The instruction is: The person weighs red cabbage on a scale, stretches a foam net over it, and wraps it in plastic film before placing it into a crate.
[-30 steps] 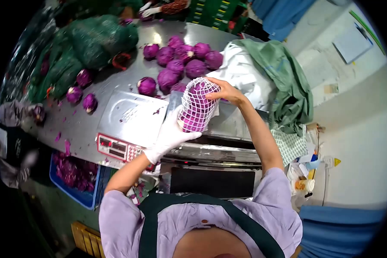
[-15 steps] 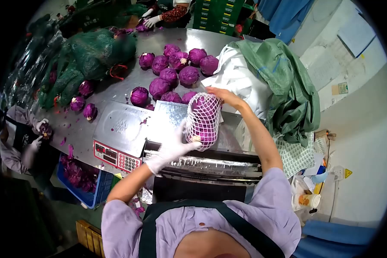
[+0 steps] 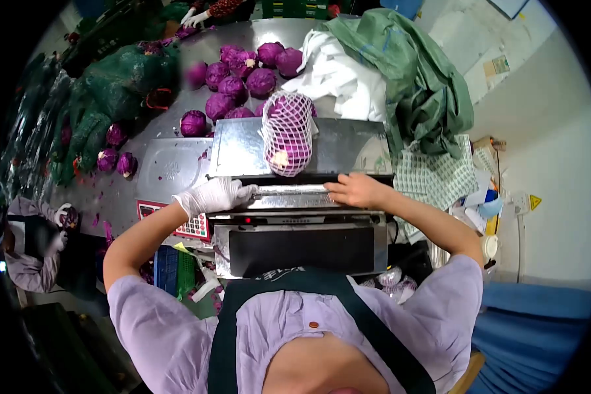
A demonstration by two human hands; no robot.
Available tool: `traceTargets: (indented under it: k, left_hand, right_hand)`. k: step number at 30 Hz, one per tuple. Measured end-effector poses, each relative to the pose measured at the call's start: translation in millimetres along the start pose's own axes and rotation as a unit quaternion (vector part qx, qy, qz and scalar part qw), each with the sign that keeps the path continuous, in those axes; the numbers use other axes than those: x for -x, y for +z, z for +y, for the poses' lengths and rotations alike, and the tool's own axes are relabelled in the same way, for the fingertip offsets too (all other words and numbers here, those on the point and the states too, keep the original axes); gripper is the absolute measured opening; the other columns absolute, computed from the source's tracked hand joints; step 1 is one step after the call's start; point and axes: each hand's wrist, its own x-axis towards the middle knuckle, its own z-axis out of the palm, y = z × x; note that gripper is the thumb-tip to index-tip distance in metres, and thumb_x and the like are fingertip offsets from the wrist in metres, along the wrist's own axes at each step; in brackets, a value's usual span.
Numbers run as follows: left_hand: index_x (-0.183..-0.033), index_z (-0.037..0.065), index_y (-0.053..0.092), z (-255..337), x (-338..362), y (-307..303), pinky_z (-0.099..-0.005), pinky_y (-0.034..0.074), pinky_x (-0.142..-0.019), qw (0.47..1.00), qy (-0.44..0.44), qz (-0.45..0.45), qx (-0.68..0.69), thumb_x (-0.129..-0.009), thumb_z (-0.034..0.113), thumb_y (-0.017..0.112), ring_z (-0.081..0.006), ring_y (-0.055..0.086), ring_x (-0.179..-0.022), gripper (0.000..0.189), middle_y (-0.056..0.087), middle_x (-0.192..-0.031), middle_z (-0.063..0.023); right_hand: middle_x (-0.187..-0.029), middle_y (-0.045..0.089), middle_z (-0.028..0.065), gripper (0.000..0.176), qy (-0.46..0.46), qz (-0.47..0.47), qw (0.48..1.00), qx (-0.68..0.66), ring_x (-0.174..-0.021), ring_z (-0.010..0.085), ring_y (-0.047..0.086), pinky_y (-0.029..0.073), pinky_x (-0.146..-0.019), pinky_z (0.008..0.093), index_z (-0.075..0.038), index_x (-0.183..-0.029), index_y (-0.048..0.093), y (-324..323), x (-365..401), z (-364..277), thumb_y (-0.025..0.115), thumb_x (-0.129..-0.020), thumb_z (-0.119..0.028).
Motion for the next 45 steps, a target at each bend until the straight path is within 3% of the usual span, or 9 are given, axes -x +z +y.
traceTargets:
  k: [10,21,24,29,36,38,42,44,45]
  left_hand:
    - [-0.086,0.004,0.052,58,61,9,-0.0214,0.048,-0.061,0.638,-0.372,0.152,0.657,-0.093,0.016,0.045,-0.0102,0.061,-0.071,0.015,0.061,-0.091,-0.0075]
    - [-0.110,-0.007,0.050,-44,-3,-140,-0.0337,0.039,-0.096,0.612,-0.151,0.490,0.603,-0.091,0.013,0.039,-0.0265,0.053,-0.108,0.030,0.056,-0.110,-0.0191]
    - [-0.124,-0.003,0.041,-141,-73,-82,-0.0330,0.034,-0.101,0.852,-0.321,0.184,0.370,-0.091,0.022,0.043,-0.0251,0.045,-0.117,0.041,0.047,-0.125,-0.0200]
    - [-0.138,-0.002,0.010,-116,-92,16,-0.0321,0.018,-0.108,0.811,-0.243,0.103,0.523,-0.078,0.053,0.057,-0.0284,0.023,-0.131,0.094,0.024,-0.140,-0.0225]
    - [-0.136,0.003,0.022,-30,-78,-1,-0.0404,0.028,-0.104,0.897,-0.227,0.109,0.364,-0.058,0.030,0.081,-0.0290,0.038,-0.121,0.102,0.039,-0.131,-0.0146]
    - [-0.131,0.005,0.033,-23,-99,4,-0.0467,0.032,-0.100,0.153,-0.231,0.144,0.950,-0.079,0.030,0.064,-0.0278,0.041,-0.118,0.066,0.042,-0.130,-0.0101]
    - [-0.127,0.008,0.040,-8,-82,-20,-0.0511,0.035,-0.096,0.157,-0.270,0.152,0.938,-0.090,0.028,0.045,-0.0255,0.043,-0.116,0.043,0.047,-0.127,-0.0069]
    - [-0.130,0.004,0.035,14,-62,-43,-0.0358,0.043,-0.092,0.848,-0.307,0.167,0.399,-0.063,0.042,0.076,-0.0246,0.056,-0.104,0.087,0.057,-0.114,-0.0152]
    - [-0.130,0.001,0.032,21,-61,-45,-0.0303,0.047,-0.085,0.847,-0.340,0.158,0.375,-0.047,0.037,0.086,-0.0254,0.061,-0.094,0.106,0.062,-0.102,-0.0170]
  right_hand:
    - [-0.067,0.060,0.0075,0.012,0.415,0.130,0.807,-0.400,-0.049,0.0145,0.054,0.043,-0.048,0.0253,-0.007,-0.091,0.061,-37,41,-80,0.051,-0.085,-0.005]
    - [-0.099,0.062,0.0152,0.017,0.278,0.516,0.678,-0.443,-0.083,0.0193,0.062,0.048,-0.080,0.0250,0.000,-0.099,0.056,-163,-50,50,0.046,-0.091,-0.011]
    - [-0.098,0.060,0.0126,0.041,0.424,0.335,0.737,-0.406,-0.088,0.0176,0.055,0.045,-0.079,0.0327,-0.002,-0.103,0.056,-33,-67,155,0.049,-0.088,-0.040]
    - [-0.138,0.027,0.0239,0.111,0.398,0.054,0.812,-0.424,-0.127,0.0351,0.030,0.025,-0.106,0.0425,-0.002,-0.139,0.013,44,-67,110,0.036,-0.066,-0.082]
    - [-0.136,0.026,0.0289,0.129,0.318,0.104,0.881,-0.334,-0.123,0.0417,0.034,0.033,-0.102,0.0419,-0.002,-0.138,-0.005,18,-82,42,0.082,-0.052,-0.042]
    - [-0.133,0.032,0.0276,0.126,0.317,0.123,0.870,-0.357,-0.116,0.0408,0.043,0.038,-0.097,0.0413,-0.002,-0.138,-0.002,20,-87,44,0.083,-0.052,-0.038]
    - [-0.121,0.048,0.0236,0.118,0.298,0.172,0.859,-0.379,-0.104,0.0344,0.055,0.045,-0.089,0.0386,-0.002,-0.138,0.012,0,-81,34,0.084,-0.051,-0.036]
    - [-0.118,0.051,0.0234,0.111,0.292,0.204,0.871,-0.338,-0.102,0.0321,0.057,0.046,-0.087,0.0370,-0.001,-0.136,0.021,-17,-76,25,0.084,-0.051,-0.036]
    - [-0.118,0.051,0.0235,0.102,0.264,0.232,0.880,-0.321,-0.100,0.0297,0.058,0.047,-0.085,0.0338,-0.001,-0.133,0.031,-31,-77,21,0.084,-0.053,-0.036]
